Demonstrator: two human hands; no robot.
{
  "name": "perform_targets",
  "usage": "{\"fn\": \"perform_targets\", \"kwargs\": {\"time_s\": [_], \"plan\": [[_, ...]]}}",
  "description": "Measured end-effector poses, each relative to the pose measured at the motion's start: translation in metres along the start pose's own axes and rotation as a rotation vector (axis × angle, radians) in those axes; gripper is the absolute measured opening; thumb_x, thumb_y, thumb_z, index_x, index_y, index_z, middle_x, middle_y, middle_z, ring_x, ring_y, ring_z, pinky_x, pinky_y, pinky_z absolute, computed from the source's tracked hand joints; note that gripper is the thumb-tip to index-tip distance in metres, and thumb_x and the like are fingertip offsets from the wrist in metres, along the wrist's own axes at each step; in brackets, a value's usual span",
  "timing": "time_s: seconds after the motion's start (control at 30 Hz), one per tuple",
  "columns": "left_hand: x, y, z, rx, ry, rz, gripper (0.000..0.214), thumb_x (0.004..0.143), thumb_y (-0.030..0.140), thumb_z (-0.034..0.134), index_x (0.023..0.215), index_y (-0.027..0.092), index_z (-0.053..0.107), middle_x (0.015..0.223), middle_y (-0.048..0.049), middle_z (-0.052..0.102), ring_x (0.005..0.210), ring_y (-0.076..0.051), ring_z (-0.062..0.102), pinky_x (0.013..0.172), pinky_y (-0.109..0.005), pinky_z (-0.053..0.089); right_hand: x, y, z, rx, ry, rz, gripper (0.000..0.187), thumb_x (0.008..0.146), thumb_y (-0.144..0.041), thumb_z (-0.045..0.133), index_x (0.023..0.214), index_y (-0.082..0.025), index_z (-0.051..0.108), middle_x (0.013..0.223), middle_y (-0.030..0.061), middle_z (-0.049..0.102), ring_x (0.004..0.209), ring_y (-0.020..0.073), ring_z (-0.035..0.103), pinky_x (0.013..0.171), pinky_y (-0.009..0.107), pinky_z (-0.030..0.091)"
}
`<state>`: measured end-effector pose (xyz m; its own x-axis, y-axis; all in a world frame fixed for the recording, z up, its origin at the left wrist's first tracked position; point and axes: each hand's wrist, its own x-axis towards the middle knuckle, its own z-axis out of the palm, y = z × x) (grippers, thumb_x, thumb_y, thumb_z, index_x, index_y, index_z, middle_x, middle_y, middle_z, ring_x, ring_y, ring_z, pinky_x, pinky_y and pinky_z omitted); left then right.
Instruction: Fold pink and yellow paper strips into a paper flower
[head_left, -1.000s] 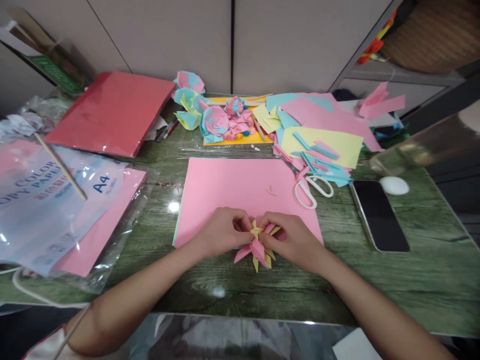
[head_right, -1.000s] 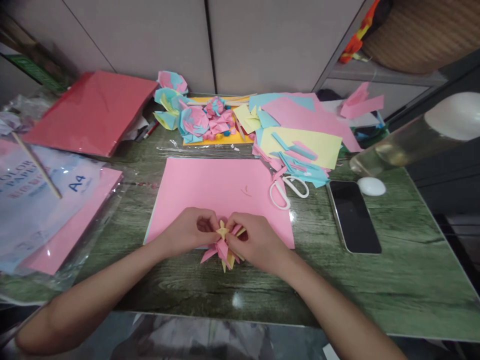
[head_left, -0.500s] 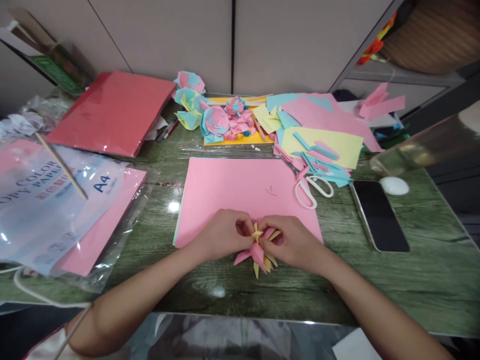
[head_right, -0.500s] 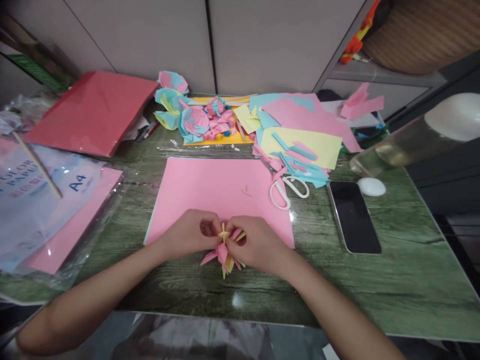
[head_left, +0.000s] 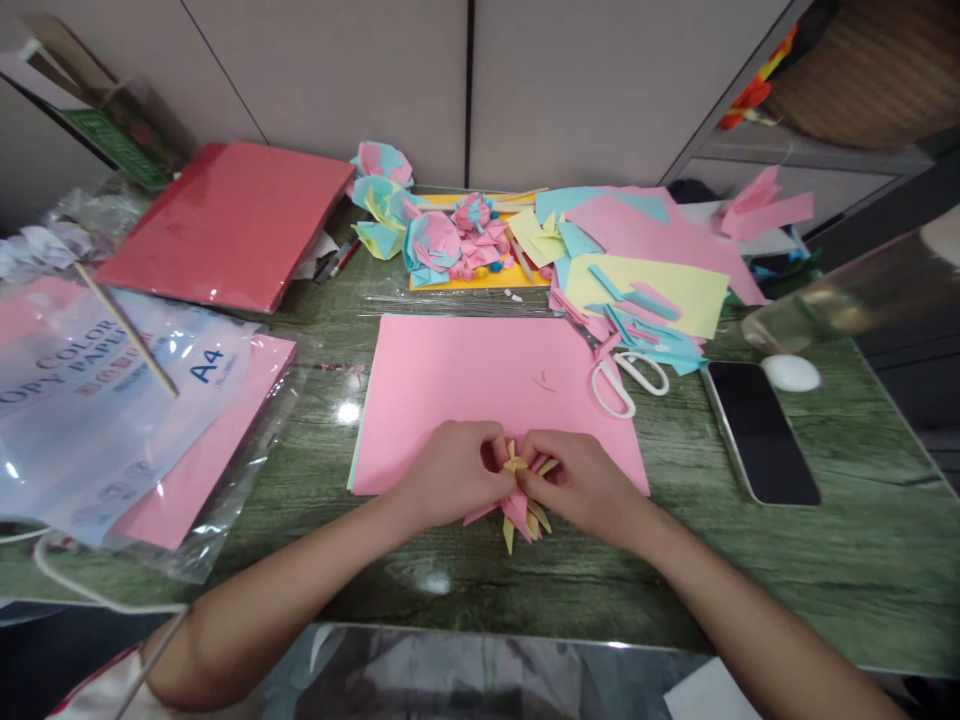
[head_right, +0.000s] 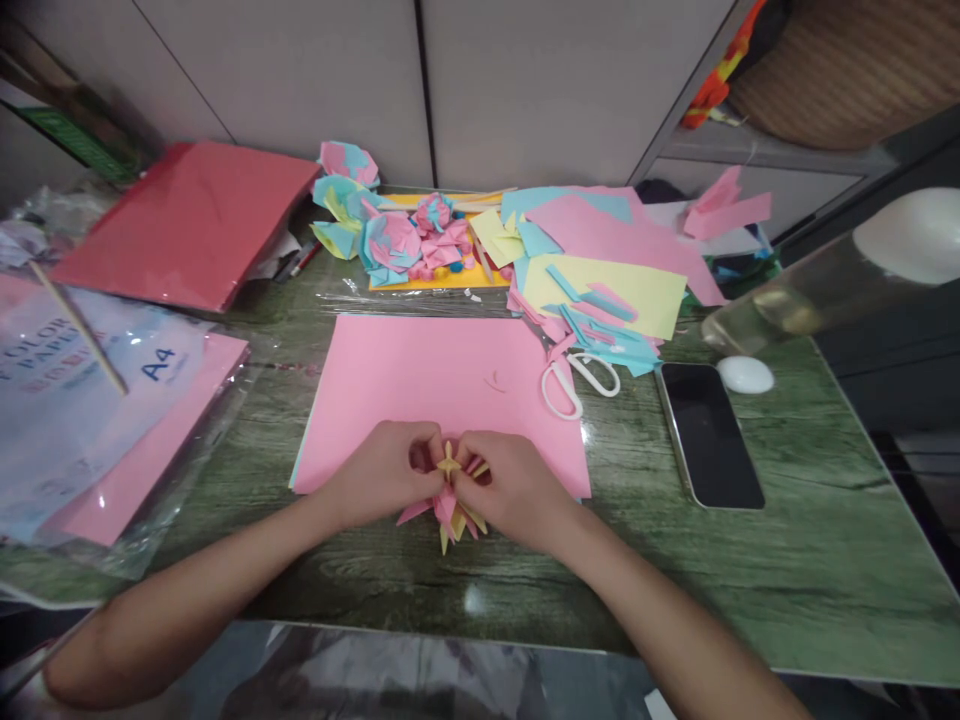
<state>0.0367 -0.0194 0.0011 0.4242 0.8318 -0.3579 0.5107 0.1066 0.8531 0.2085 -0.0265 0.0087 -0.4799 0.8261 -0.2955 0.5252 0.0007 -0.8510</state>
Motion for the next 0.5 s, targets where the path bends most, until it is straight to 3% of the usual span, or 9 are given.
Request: {"fn": "perform_targets", "kwargs": {"time_s": [0.5], "plan": [[0.002,-0.0025,-0.004,-0.068,-0.054,0.047,0.003,0.061,0.014,0.053,0.062,0.016,0.051,0.057,0.004,0.054,0.055,-0.008,0.048,0.05,-0.019,0.034,0.0027,0.0066,0.0001,-0.086,0.009,-0.058,0.007,0.076,-0.02,0.051,0.069,-0.018,0.051,0.067,-0.0022,0.058,0.06,0.0099,0.053,0.054,0.02,0.038]]}}
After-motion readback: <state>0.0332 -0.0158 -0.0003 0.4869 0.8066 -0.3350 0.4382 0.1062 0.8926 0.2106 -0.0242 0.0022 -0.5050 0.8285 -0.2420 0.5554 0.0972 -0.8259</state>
